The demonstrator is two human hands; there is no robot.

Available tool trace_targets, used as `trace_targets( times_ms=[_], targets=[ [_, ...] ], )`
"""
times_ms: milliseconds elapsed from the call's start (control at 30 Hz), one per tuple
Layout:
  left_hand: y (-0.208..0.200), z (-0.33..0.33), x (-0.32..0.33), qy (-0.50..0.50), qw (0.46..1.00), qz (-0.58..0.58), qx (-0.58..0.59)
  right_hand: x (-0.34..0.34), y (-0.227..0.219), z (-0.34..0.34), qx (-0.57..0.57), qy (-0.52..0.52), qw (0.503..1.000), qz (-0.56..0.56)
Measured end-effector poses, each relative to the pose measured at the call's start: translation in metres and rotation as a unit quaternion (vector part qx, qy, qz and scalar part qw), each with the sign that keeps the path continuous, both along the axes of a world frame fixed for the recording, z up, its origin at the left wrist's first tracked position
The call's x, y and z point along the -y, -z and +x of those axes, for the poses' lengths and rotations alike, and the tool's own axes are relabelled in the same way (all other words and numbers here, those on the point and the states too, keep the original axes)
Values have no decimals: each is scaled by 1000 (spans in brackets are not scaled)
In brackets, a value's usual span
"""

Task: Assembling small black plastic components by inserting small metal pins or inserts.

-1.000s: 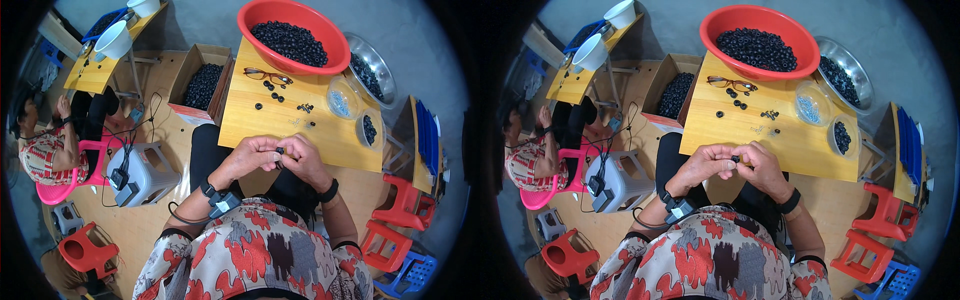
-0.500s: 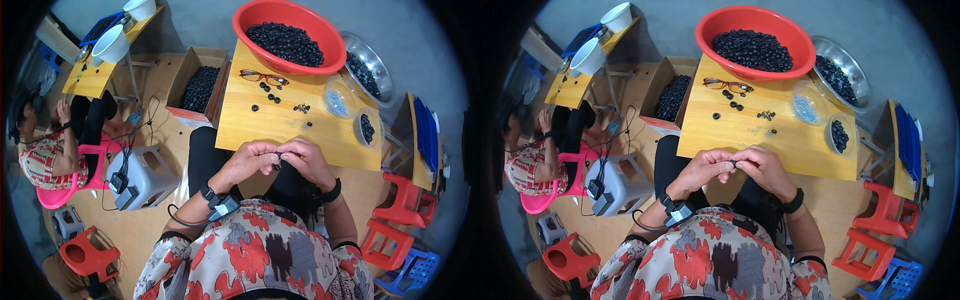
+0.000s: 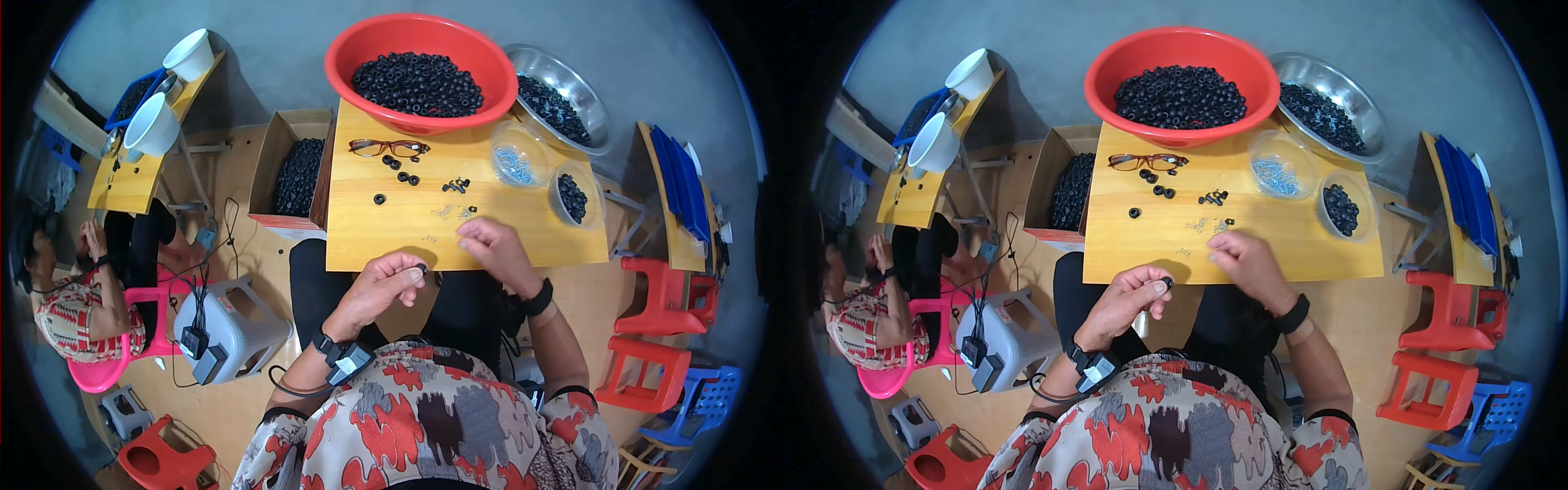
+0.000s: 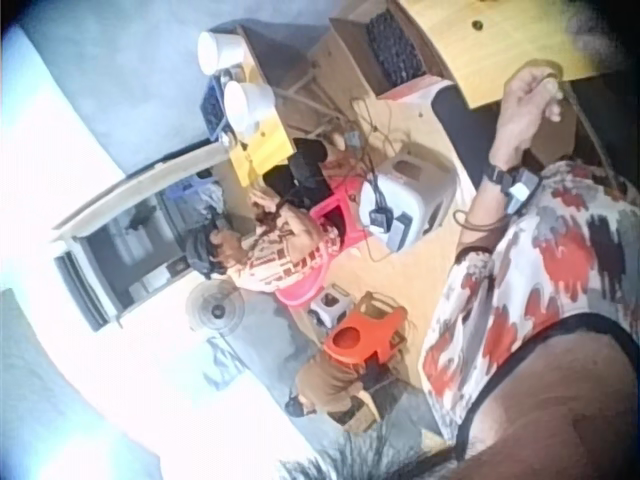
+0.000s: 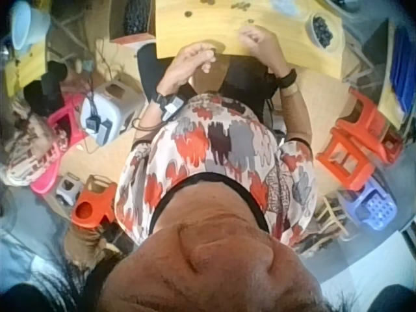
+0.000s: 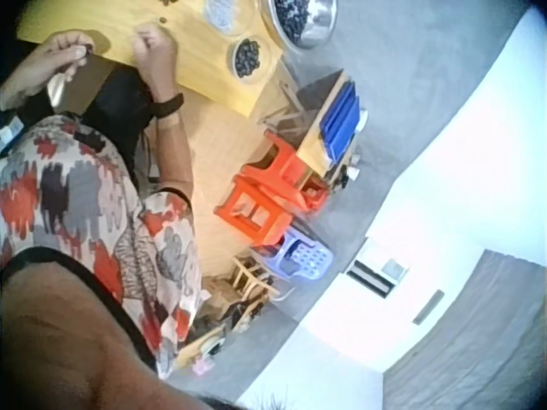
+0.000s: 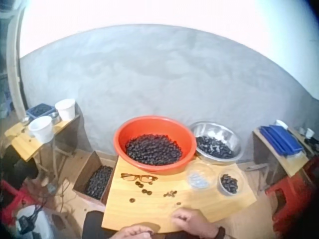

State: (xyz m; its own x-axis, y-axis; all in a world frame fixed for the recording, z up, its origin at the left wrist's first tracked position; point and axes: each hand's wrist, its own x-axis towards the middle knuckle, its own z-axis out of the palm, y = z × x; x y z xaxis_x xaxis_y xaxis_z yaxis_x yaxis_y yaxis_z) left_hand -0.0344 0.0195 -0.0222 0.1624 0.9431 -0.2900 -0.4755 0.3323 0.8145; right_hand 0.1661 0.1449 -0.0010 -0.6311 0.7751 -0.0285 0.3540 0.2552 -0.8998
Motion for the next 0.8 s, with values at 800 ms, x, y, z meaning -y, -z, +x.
trace_targets(
  times_ms=[800],
  targets=[
    [-11, -4, 2, -61, 993, 45, 93, 7, -36, -27, -54, 52, 992, 103]
  ],
)
